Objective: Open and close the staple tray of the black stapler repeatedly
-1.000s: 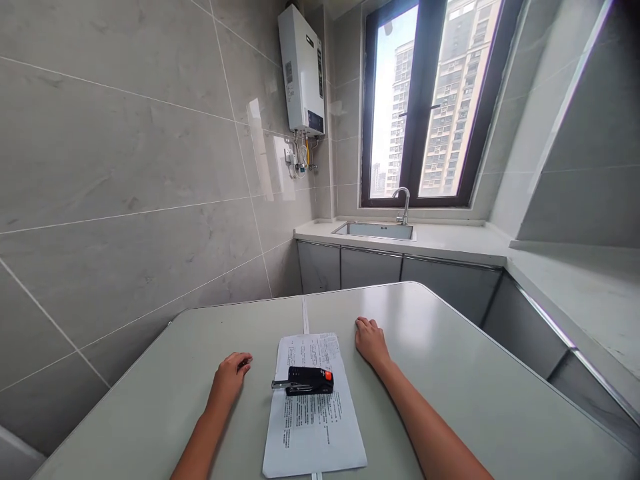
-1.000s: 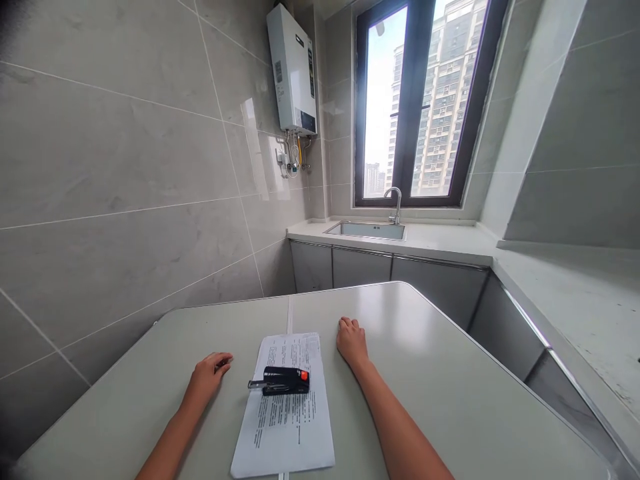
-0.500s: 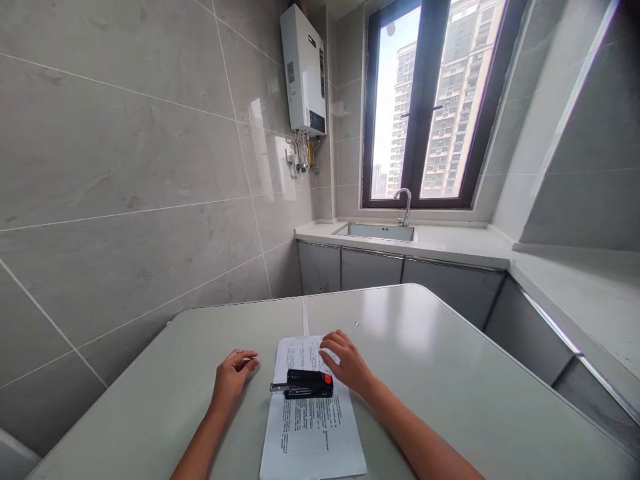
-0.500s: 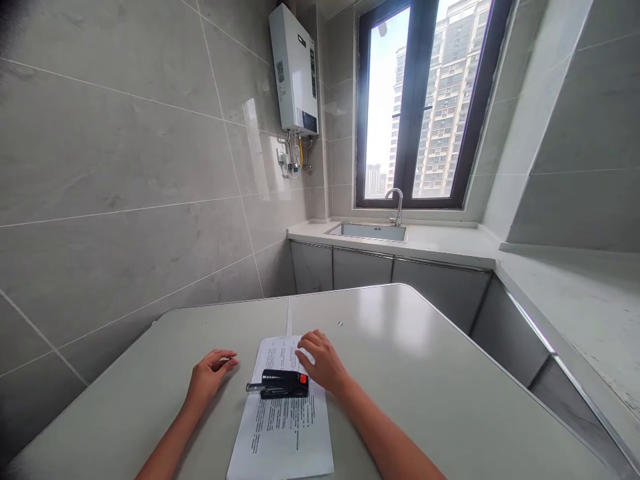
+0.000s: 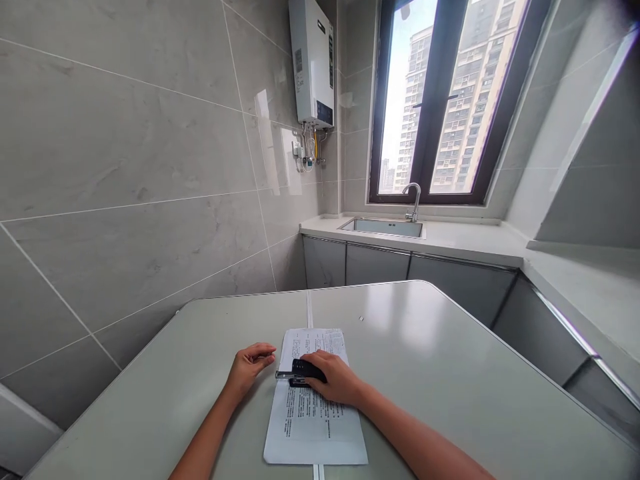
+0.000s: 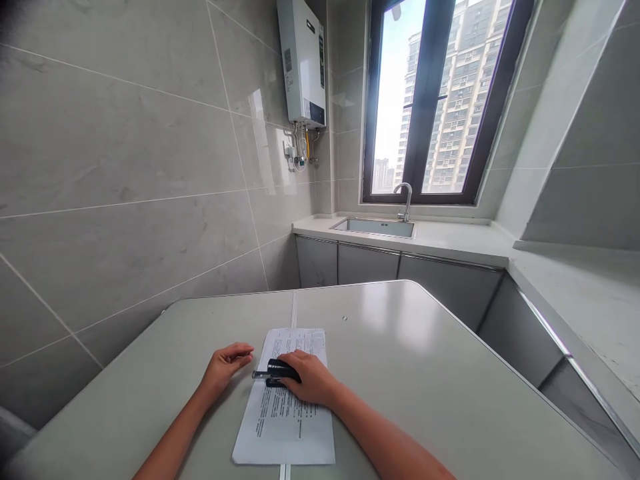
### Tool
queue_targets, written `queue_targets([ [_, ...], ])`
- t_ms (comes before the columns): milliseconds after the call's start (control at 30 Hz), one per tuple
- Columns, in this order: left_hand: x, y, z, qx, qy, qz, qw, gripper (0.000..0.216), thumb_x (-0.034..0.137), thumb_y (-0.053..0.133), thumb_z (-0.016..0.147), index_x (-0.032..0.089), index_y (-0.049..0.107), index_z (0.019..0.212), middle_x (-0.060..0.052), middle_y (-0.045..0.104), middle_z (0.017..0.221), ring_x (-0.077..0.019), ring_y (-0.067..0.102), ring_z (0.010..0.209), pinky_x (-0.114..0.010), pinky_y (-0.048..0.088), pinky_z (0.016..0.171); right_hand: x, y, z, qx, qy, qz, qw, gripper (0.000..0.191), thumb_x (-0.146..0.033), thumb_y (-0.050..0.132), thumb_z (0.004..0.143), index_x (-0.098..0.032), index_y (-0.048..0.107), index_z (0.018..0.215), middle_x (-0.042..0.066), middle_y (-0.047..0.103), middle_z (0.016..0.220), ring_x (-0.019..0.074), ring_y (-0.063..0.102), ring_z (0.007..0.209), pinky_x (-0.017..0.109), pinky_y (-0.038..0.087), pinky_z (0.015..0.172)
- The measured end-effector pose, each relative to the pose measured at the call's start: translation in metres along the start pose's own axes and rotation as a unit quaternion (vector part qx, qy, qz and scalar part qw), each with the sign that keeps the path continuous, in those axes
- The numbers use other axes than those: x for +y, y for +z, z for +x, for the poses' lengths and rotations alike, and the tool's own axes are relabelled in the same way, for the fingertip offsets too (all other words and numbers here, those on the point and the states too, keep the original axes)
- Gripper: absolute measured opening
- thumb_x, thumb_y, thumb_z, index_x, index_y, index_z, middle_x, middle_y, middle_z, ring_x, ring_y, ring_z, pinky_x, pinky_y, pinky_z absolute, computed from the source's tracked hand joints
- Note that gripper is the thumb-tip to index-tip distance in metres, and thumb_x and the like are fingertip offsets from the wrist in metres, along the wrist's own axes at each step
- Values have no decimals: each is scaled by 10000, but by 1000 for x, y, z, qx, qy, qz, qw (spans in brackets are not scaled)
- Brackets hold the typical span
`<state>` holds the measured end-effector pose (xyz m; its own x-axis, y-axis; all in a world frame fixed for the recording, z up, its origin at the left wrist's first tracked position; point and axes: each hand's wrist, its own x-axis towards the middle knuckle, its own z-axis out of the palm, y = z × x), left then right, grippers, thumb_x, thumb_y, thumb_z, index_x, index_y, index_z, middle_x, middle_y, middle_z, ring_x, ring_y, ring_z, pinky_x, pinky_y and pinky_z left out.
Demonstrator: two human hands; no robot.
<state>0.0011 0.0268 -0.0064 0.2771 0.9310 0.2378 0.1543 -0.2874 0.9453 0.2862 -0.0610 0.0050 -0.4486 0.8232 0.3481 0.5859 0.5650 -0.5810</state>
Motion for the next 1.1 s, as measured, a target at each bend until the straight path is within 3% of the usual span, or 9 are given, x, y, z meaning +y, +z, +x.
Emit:
queue_targets([
  [133, 11, -2, -6, -63, -33, 17, 997, 446, 463, 892, 700, 183, 815, 1039, -109, 784, 997, -251, 721, 939, -378, 585, 904, 1, 0, 0, 0, -3, 12, 1000, 421, -326, 648, 935, -271, 600, 1349, 67, 715, 1229, 253, 657, 1116, 379, 496, 976],
  [333, 29, -1, -16, -205, 8, 101, 974, 425, 390, 909, 695, 215, 794, 1065, -43, 739, 904, -232, 681, 954, -359, 508, 951, 4, 2, 0, 9, -3, 12, 1000, 394, -316, 662, 920, -263, 617, 1309, 60, 721, 1180, 244, 659, 1080, 365, 497, 943],
  [400, 32, 3, -17, -225, 6, 112, 968, 394, 364, 903, 701, 213, 790, 1047, -27, 724, 864, -221, 677, 927, -342, 499, 931, 3, 2, 0, 10, -5, 12, 1000, 371, -315, 663, 921, -262, 626, 1286, 56, 724, 1160, 241, 659, 1066, 358, 494, 932],
  [567, 32, 7, -16, -184, 10, 132, 974, 268, 330, 858, 736, 196, 793, 958, -35, 747, 864, -204, 676, 857, -323, 503, 868, 1, 0, 1, 6, -4, 15, 1000, 384, -285, 667, 913, -253, 623, 1293, 61, 725, 1154, 240, 656, 1064, 350, 490, 928],
  [833, 27, 6, -16, -107, 22, 160, 981, 259, 439, 822, 762, 216, 824, 891, -64, 784, 913, -236, 665, 889, -356, 513, 880, 1, -1, 1, 6, 1, 19, 1000, 379, -300, 677, 911, -253, 629, 1284, 64, 725, 1154, 247, 659, 1061, 362, 494, 929],
  [1100, 34, 11, -18, -149, 64, 196, 967, 167, 377, 792, 806, 229, 818, 879, -46, 795, 902, -225, 711, 855, -339, 547, 845, 0, -3, 1, 1, -3, 26, 1000, 370, -337, 669, 930, -256, 626, 1289, 65, 724, 1172, 252, 653, 1077, 372, 489, 938],
])
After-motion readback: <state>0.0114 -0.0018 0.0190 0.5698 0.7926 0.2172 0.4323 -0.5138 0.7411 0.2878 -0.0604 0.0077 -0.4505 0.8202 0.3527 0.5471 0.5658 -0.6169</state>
